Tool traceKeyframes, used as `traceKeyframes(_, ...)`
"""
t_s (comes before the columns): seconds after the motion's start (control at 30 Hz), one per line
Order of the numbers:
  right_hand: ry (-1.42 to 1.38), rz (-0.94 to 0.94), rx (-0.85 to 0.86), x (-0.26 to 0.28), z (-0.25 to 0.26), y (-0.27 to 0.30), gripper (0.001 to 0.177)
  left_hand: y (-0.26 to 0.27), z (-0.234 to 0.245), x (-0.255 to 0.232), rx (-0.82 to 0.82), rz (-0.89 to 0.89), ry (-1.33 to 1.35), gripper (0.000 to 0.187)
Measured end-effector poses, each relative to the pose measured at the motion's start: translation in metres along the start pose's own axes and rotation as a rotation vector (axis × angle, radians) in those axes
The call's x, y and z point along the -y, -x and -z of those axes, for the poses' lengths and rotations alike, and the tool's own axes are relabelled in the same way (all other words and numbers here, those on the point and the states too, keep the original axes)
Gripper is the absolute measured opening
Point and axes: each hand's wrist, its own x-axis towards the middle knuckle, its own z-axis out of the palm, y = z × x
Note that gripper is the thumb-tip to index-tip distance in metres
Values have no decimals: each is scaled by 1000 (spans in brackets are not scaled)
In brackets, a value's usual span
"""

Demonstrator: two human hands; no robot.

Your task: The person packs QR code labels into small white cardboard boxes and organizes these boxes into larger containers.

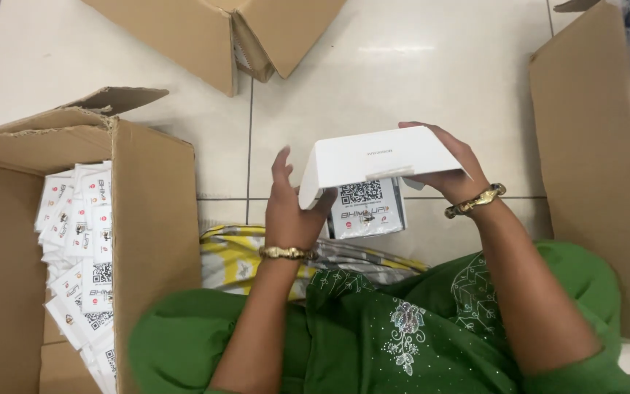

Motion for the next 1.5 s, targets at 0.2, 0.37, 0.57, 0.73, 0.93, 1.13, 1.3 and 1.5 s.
traceKeyframes(0.2,218,-38,-2,-1,-6,5,71,-24,-27,22,37,-631,451,88)
traceKeyframes(0.37,284,-66,-44,4,-11,8,71,-20,-14,17,113,-549,389,88)
traceKeyframes(0.57,308,-5,16,-8,-5,14,78,-16,-12,10,146,-511,331,95)
traceKeyframes(0.73,430,-20,126,-27,-2,29,71,-12,-4,20,212,-492,64,86)
traceKeyframes(0.93,1174,-308,443,-16,27,48,105,5,16,9,384,-389,-476,98)
traceKeyframes(1.13,391,-226,-40,-14,9,60,48,-7,-5,54,222,-481,-631,97)
traceKeyframes(1.3,262,-123,88,-36,-8,52,37,8,-20,15,-106,-698,-78,80)
traceKeyframes(1.5,217,-282,118,-54,-21,52,75,7,-62,27,533,-101,-253,108)
